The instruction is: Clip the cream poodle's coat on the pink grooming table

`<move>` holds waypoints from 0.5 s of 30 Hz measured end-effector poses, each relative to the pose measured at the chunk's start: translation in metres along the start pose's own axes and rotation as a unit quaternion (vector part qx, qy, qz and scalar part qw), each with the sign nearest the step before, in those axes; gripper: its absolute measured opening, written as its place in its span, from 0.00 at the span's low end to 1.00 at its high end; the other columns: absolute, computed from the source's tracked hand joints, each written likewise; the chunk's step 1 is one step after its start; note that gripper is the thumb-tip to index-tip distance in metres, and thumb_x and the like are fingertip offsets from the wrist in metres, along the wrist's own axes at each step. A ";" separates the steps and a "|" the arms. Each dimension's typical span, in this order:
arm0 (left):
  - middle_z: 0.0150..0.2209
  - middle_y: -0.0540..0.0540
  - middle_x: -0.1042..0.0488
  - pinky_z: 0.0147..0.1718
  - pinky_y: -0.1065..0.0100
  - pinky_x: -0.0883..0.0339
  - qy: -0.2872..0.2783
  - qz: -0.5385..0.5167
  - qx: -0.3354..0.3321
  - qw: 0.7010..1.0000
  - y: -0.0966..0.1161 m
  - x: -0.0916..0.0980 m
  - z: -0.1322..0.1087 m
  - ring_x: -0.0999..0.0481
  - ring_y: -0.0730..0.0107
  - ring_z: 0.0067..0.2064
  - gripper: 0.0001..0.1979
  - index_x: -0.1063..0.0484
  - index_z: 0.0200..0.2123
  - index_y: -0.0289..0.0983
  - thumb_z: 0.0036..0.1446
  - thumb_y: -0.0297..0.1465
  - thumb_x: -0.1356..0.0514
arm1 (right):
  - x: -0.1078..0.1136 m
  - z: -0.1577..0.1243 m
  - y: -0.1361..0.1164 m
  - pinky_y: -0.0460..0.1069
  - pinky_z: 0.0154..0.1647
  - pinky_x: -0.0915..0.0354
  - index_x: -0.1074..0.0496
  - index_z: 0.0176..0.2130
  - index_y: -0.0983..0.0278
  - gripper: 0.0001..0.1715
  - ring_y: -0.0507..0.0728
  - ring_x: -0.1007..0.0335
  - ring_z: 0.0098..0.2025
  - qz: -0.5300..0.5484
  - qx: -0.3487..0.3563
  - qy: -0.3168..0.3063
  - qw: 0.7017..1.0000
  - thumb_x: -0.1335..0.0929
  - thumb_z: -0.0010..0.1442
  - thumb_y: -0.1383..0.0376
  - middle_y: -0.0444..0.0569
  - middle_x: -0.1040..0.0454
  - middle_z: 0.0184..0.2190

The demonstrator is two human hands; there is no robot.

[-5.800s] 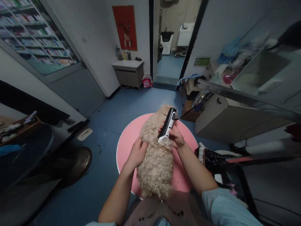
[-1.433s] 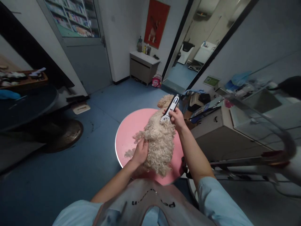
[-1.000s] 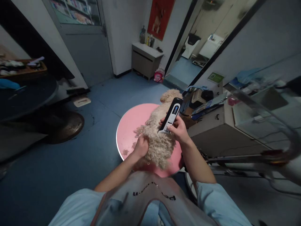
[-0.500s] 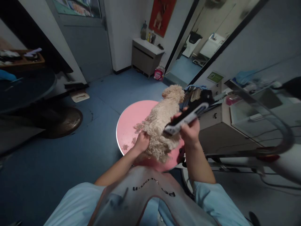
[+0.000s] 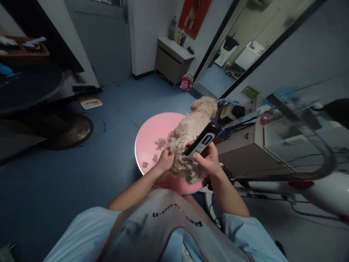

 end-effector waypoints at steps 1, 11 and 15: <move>0.44 0.43 0.21 0.53 0.61 0.33 -0.003 0.000 -0.004 1.000 0.000 0.000 0.000 0.24 0.60 0.49 0.13 0.24 0.40 0.33 0.59 0.27 0.47 | -0.005 -0.007 -0.002 0.56 0.43 0.24 0.32 0.50 0.55 0.24 0.58 0.22 0.42 -0.010 0.009 -0.017 1.000 0.25 0.54 0.61 0.49 0.22 0.43; 0.45 0.41 0.22 0.54 0.60 0.33 -0.011 -0.015 0.005 1.000 -0.002 -0.003 -0.005 0.25 0.61 0.49 0.15 0.26 0.43 0.33 0.65 0.33 0.50 | 0.052 0.048 -0.022 0.55 0.45 0.26 0.32 0.44 0.57 0.22 0.56 0.22 0.38 -0.072 0.088 0.205 0.972 0.25 0.51 0.60 0.44 0.22 0.38; 0.44 0.40 0.22 0.55 0.58 0.34 -0.005 -0.010 -0.006 1.000 -0.002 -0.001 -0.006 0.25 0.59 0.50 0.14 0.26 0.41 0.33 0.65 0.32 0.50 | 0.045 0.074 -0.007 0.56 0.45 0.26 0.32 0.41 0.59 0.23 0.57 0.22 0.39 -0.087 -0.008 0.176 0.981 0.24 0.48 0.58 0.46 0.22 0.38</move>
Point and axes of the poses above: each hand's wrist, its own z-axis towards the middle knuckle, its own x-axis out of the back of the hand, y = z × x, the point moved 6 cm from there along z, towards the middle knuckle
